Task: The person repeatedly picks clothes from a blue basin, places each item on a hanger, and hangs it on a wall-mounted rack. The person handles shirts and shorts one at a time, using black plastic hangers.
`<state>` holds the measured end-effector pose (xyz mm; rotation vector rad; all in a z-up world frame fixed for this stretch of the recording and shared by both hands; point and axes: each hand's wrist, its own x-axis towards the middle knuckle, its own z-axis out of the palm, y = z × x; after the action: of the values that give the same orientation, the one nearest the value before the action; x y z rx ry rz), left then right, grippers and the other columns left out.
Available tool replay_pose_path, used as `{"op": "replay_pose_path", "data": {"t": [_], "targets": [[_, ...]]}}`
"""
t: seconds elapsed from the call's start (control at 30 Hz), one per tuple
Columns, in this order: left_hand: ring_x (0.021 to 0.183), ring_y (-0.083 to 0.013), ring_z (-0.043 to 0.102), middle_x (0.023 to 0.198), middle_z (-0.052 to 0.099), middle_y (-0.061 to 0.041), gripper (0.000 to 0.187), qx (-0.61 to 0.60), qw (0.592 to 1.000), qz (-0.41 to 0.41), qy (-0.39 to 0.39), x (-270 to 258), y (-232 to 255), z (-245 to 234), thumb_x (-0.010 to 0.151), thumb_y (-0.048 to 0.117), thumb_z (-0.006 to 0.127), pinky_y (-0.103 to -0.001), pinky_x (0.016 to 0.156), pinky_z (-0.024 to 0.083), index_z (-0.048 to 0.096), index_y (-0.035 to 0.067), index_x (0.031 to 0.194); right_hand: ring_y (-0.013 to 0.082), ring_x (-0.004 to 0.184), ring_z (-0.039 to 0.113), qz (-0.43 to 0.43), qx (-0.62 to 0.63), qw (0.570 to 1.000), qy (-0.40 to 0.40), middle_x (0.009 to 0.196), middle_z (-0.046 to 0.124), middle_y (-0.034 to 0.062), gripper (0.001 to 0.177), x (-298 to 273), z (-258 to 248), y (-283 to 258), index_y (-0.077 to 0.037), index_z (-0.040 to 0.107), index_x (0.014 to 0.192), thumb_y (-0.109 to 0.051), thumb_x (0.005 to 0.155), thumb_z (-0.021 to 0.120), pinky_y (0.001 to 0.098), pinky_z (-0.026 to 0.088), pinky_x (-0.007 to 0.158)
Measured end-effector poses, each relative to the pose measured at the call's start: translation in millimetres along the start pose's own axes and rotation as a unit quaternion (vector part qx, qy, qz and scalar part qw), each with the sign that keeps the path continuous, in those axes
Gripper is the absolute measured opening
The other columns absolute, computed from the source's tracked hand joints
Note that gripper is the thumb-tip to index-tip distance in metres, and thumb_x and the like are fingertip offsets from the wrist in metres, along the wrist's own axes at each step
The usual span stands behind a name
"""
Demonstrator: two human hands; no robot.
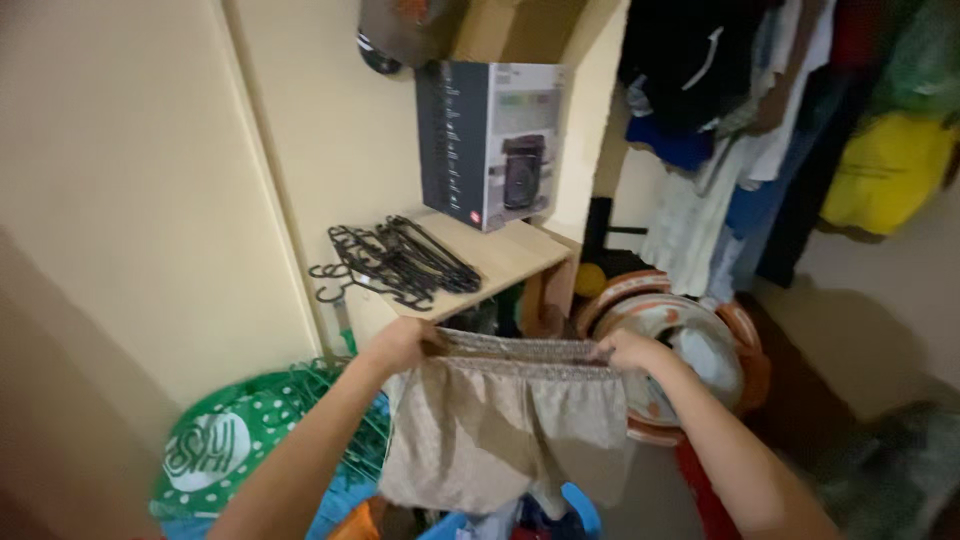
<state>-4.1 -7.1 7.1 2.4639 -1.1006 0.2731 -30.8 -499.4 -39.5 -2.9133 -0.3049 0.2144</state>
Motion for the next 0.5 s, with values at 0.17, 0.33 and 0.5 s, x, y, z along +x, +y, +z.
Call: {"op": "replay_pose_path", "data": {"t": [0.17,0.33,0.5], "targets": [[0.100,-0.0376,0.070,0.104,0.074,-0.019,0.041,-0.027,0.998,-0.049,-0.025,18.1,24.9,-8.8,0.067,0.001,0.066,-0.043,0.090,0.055,0.078,0.011,0.105,0.0229,0.094,0.076,0.066,0.078,0.991,-0.086,0.102,0.080,0.0064,0.047,45.7,16.8,-27.6,-0.015,0.080,0.110,0.003,0.069,0.068,0.0388,0.062,0.088],[0.101,-0.0420,0.068,0.102,0.071,-0.024,0.047,-0.042,0.998,-0.041,0.006,21.8,33.9,-2.6,0.065,-0.005,0.059,-0.047,0.088,0.054,0.076,0.008,0.107,0.0234,0.095,0.076,0.013,0.146,0.986,0.078,0.102,0.080,0.0079,0.029,87.2,14.2,-79.4,-0.012,0.080,0.105,-0.013,0.076,0.078,0.0360,0.058,0.087],[0.097,-0.0406,0.069,0.097,0.072,-0.023,0.032,-0.010,0.991,-0.092,-0.100,26.0,22.1,8.8,0.071,0.000,0.060,-0.047,0.085,0.056,0.078,0.006,0.096,0.0250,0.093,0.077,-0.085,0.212,0.943,0.242,0.101,0.079,0.0127,0.024,146.2,9.2,-148.9,-0.008,0.077,0.106,-0.021,0.087,0.073,0.0367,0.059,0.084]]}}
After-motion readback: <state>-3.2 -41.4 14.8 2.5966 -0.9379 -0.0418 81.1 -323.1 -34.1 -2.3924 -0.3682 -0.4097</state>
